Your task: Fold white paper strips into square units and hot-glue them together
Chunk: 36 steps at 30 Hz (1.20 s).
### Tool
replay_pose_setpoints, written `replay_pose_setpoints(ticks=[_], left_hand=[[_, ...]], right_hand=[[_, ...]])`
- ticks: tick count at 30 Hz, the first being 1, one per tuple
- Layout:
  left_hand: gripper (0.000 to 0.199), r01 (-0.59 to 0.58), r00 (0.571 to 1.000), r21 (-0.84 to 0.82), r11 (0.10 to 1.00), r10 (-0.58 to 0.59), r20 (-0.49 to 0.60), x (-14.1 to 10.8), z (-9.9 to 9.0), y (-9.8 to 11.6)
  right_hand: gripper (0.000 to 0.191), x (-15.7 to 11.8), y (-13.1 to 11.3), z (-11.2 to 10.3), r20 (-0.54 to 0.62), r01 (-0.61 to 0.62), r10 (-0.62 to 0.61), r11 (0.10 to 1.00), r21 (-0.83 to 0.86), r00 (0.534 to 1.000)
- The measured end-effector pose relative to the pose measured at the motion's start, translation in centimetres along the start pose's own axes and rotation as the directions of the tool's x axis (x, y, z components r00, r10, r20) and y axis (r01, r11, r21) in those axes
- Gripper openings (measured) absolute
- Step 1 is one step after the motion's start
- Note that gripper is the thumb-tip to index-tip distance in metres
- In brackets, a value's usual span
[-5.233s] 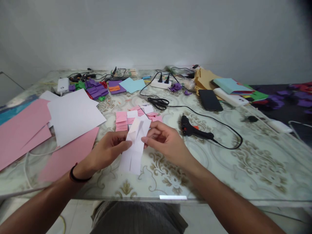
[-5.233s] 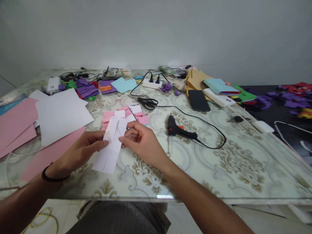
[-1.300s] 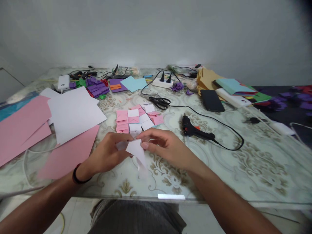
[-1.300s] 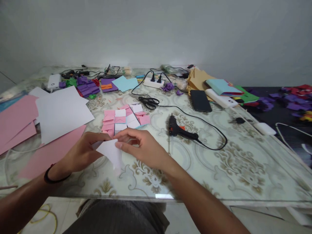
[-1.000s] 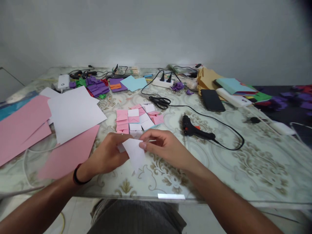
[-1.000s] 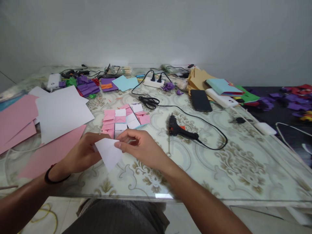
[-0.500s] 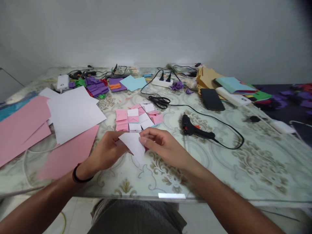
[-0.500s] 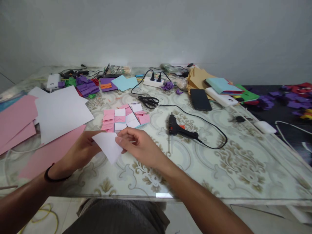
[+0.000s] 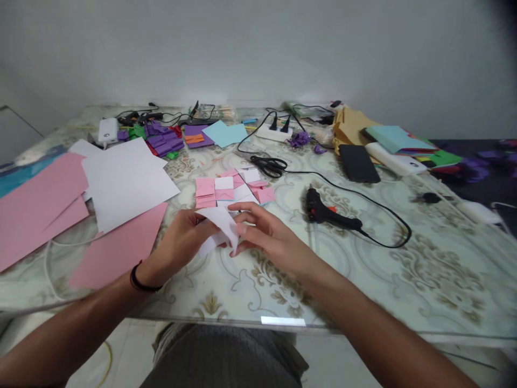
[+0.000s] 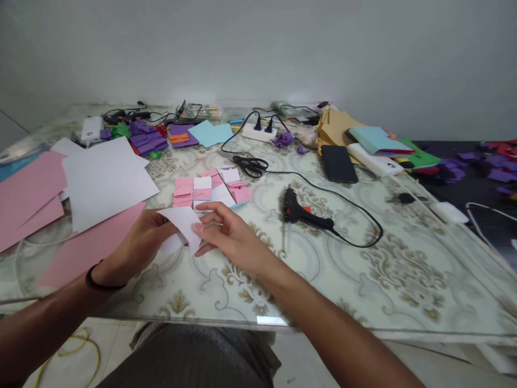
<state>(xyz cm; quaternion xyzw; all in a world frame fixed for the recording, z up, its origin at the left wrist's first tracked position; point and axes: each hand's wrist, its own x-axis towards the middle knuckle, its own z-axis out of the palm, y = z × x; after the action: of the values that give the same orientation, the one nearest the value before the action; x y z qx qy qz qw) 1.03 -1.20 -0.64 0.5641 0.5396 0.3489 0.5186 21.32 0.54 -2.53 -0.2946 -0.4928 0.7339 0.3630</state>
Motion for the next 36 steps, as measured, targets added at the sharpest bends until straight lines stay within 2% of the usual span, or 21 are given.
replay_pose_setpoints(ticks=[7, 14, 17, 19, 21, 23, 24, 27, 32, 36], left_hand=[[0.030, 0.034, 0.999, -0.042, 0.999, -0.033, 0.023, 0.2, 0.1, -0.2], [0.022, 0.040, 0.993, -0.149, 0.988, -0.022, 0.115, 0.3, -0.2, -0.7], [0.025, 0.051, 0.990, -0.176, 0.983, -0.027, 0.137, 0.3, -0.4, -0.6], [0.029, 0.054, 0.995, -0.175, 0.983, -0.038, 0.095, 0.4, -0.5, -0.5], [0.031, 0.055, 0.998, -0.193, 0.980, -0.049, 0.037, 0.4, -0.6, -0.5], [0.030, 0.059, 0.998, -0.207, 0.977, -0.060, 0.001, 0.4, -0.6, -0.6], [0.030, 0.061, 0.998, -0.202, 0.978, -0.064, -0.007, 0.4, -0.6, -0.6], [0.033, 0.069, 0.997, -0.162, 0.984, -0.075, -0.026, 0.4, -0.4, -1.0], [0.037, 0.083, 0.996, -0.151, 0.985, -0.086, -0.012, 0.4, -0.3, -1.4], [0.039, -0.003, 0.999, -0.132, 0.991, -0.001, -0.034, 0.4, -0.2, -1.2]], right_hand=[[0.030, 0.2, 0.0, 0.1, -0.018, -0.008, 0.009, 1.000, 0.030, 1.000], [0.033, 0.7, 0.7, -0.4, -0.053, -0.077, 0.080, 0.995, 0.058, 0.995], [0.035, 0.5, 0.6, -0.5, -0.040, -0.076, 0.079, 0.995, 0.066, 0.996], [0.042, 0.3, 0.4, -0.4, 0.003, -0.035, 0.035, 0.997, 0.072, 0.999], [0.059, 0.0, 0.3, -0.2, 0.053, 0.012, -0.013, 1.000, 0.029, 0.998], [0.076, -0.3, 0.3, 0.1, 0.055, 0.039, -0.035, 0.996, -0.085, 0.998], [0.077, -0.4, 0.4, 0.3, 0.027, 0.055, -0.051, 0.987, -0.152, 0.998], [0.064, -0.4, 0.4, 0.7, -0.070, 0.103, -0.127, 0.956, -0.276, 0.989], [0.039, -0.2, 0.0, 1.0, -0.115, 0.144, -0.185, 0.944, -0.296, 0.976], [0.030, -0.2, -0.3, 1.1, -0.149, 0.151, -0.211, 0.929, -0.337, 0.966]])
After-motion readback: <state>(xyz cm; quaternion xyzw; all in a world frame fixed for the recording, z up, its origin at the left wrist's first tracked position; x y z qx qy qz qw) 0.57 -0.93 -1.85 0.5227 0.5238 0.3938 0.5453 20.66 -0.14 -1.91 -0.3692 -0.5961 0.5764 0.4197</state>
